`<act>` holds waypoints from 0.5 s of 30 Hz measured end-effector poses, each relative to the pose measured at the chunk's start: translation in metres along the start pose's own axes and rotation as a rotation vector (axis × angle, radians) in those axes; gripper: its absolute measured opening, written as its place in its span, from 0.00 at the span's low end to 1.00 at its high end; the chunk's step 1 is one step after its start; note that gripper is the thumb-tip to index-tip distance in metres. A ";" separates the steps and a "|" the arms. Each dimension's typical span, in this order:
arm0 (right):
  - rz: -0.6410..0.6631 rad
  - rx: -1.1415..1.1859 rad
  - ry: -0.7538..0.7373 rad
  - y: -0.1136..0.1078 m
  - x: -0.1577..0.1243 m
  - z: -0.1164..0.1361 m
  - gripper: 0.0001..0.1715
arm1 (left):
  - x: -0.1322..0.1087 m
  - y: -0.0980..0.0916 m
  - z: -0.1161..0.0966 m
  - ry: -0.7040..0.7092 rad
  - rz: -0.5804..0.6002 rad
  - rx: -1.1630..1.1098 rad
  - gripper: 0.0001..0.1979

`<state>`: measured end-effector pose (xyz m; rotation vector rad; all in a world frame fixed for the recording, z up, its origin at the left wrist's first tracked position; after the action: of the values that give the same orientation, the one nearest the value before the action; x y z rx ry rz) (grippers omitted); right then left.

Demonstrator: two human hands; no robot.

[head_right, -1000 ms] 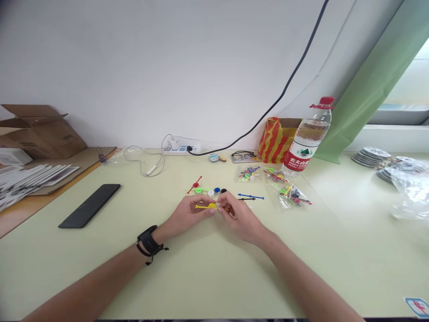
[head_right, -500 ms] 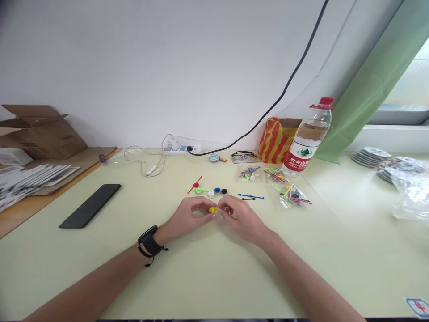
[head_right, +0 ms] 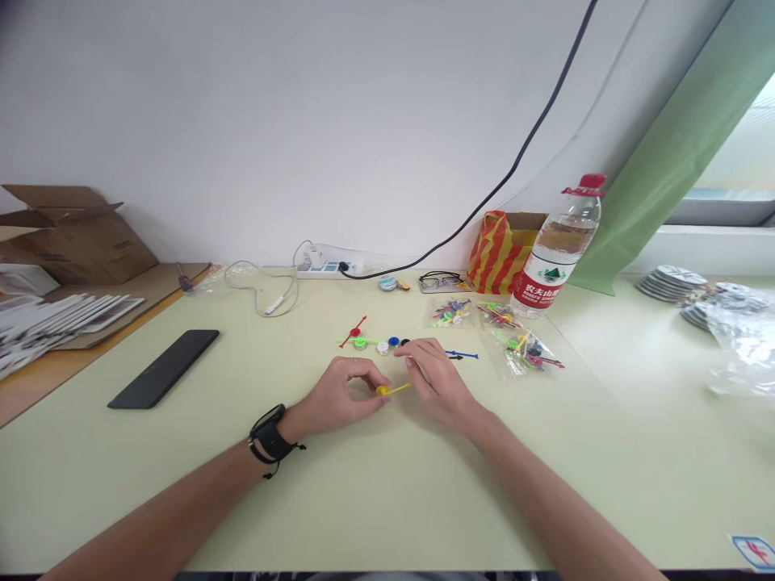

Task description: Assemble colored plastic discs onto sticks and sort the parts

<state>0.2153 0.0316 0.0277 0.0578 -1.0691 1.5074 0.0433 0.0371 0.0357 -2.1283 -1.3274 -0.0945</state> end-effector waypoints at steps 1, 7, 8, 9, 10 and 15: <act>0.023 -0.040 -0.035 0.003 0.000 -0.002 0.21 | -0.001 0.001 -0.001 -0.001 0.019 -0.014 0.03; 0.229 -0.219 -0.107 0.021 -0.001 -0.012 0.36 | -0.003 0.004 -0.003 -0.061 0.105 -0.093 0.01; 0.251 -0.239 -0.104 0.022 -0.001 -0.013 0.37 | -0.004 0.005 -0.003 -0.069 0.116 -0.100 0.01; 0.269 -0.257 -0.101 0.024 -0.001 -0.013 0.38 | -0.004 0.006 -0.003 -0.075 0.129 -0.106 0.01; 0.283 -0.275 -0.100 0.025 -0.002 -0.013 0.38 | -0.005 0.007 -0.002 -0.082 0.146 -0.110 0.02; 0.310 -0.331 -0.120 0.029 -0.002 -0.012 0.36 | -0.007 0.012 -0.001 -0.091 0.188 -0.105 0.02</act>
<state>0.1985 0.0425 0.0029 -0.2622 -1.4643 1.5938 0.0500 0.0273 0.0278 -2.3603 -1.1890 0.0101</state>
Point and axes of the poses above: each hand's wrist, its own x-axis towards the middle knuckle, its own y-axis out of the palm, z = x × y, the point moved 6 cm from there along x, towards the middle knuckle, and after that the axes turned 6 degrees about -z, right-handed, at the moved point
